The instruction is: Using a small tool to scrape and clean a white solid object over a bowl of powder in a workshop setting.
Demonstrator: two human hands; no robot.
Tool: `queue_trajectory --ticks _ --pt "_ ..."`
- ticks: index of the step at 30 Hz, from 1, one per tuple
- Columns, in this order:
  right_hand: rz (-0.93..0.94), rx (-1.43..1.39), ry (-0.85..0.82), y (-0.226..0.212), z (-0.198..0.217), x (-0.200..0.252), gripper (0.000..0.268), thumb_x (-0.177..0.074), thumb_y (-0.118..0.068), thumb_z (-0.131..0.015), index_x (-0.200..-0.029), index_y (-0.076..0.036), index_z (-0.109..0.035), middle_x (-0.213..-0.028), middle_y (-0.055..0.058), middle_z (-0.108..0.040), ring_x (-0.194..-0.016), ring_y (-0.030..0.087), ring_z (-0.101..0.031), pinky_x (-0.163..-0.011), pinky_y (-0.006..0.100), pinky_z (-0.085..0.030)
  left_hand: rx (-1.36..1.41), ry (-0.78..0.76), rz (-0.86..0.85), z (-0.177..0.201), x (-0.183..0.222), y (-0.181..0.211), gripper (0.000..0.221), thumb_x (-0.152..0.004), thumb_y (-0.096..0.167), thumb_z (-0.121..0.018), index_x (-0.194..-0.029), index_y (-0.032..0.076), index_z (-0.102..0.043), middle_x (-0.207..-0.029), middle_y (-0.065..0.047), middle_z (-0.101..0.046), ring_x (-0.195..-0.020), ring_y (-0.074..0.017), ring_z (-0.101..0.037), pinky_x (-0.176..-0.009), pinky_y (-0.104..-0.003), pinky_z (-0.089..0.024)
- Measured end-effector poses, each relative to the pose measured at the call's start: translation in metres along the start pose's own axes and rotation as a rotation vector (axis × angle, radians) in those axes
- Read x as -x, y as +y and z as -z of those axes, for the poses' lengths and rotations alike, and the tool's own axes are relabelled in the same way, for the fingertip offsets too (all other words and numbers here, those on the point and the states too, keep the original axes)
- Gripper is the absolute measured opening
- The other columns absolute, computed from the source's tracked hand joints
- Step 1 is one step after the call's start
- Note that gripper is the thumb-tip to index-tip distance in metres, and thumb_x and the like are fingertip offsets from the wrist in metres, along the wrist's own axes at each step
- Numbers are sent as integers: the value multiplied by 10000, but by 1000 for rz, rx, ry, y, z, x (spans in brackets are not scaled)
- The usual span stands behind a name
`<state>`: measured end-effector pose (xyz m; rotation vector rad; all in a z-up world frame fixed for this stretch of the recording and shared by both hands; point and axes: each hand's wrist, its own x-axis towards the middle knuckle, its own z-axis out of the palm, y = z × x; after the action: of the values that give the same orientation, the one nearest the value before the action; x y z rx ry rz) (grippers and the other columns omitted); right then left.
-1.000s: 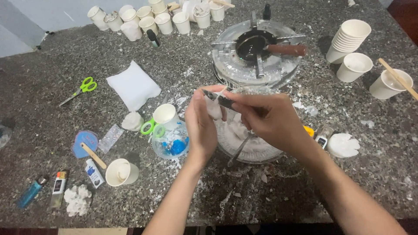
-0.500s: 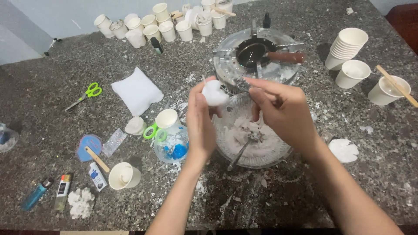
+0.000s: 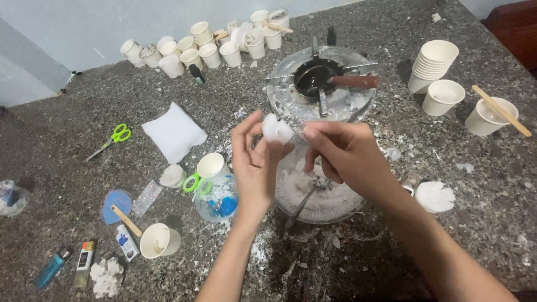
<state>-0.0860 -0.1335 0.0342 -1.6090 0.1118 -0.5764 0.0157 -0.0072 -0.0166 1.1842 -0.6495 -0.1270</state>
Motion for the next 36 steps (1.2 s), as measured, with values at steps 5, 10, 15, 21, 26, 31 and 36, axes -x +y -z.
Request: queue_trajectory --ticks 5,10,15,21,26,31,36 --pt "-38 -84 6 -2 2 -1 247 -984 -83 -548 -1137 -26 -733 -501 193 -647 -255 145 -411 -292 268 -342 -45 -98 34 -7 5 8 582 -959 -28 -533 -1503 97 -368 -1307 -171 -509 -1102 -249 -660 -908 -408 -652" --pt "-73 -87 12 -1 3 -2 247 -987 -82 -541 -1119 -22 -741 -502 197 -643 -252 156 -422 -290 274 -337 -97 -97 22 0 3 1 504 -964 -55 -481 -1452 68 -442 -1262 -174 -581 -991 -226 -702 -859 -398 -660" --pt "-39 -67 32 -7 4 -1 252 -987 -95 -543 -1142 -3 -719 -514 195 -643 -265 153 -420 -314 272 -329 -75 -70 -20 1 3 11 499 -998 261 -565 -1420 47 -406 -1143 -139 -636 -915 -149 -682 -811 -319 -615" --pt "50 4 57 -7 11 -4 276 -972 -110 -590 -1203 -8 -701 -565 204 -673 -303 146 -463 -337 264 -370 -116 -101 -40 1 3 3 466 -1010 293 -541 -1353 -11 -459 -1113 -197 -680 -882 -178 -682 -767 -334 -582" --pt "28 66 44 6 19 -3 303 -957 -187 -611 -1200 -43 -721 -599 171 -676 -407 139 -463 -427 261 -385 -157 -119 -100 0 3 6 477 -1037 290 -489 -1403 -14 -454 -1171 -205 -657 -918 -192 -664 -779 -326 -574" --pt "42 139 25 -13 15 2 307 -938 -203 -620 -1181 -58 -739 -609 149 -683 -471 144 -455 -476 256 -372 -167 -131 -129 -2 4 11 478 -1038 316 -487 -1402 6 -479 -1152 -183 -664 -908 -187 -668 -767 -317 -589" --pt "53 194 -38 -12 15 2 274 -915 -210 -656 -1139 -99 -770 -633 149 -715 -435 132 -432 -455 219 -342 -143 -175 -100 -2 5 10 488 -1082 319 -313 -1401 -1 -496 -1065 -204 -665 -820 -204 -673 -717 -338 -609"
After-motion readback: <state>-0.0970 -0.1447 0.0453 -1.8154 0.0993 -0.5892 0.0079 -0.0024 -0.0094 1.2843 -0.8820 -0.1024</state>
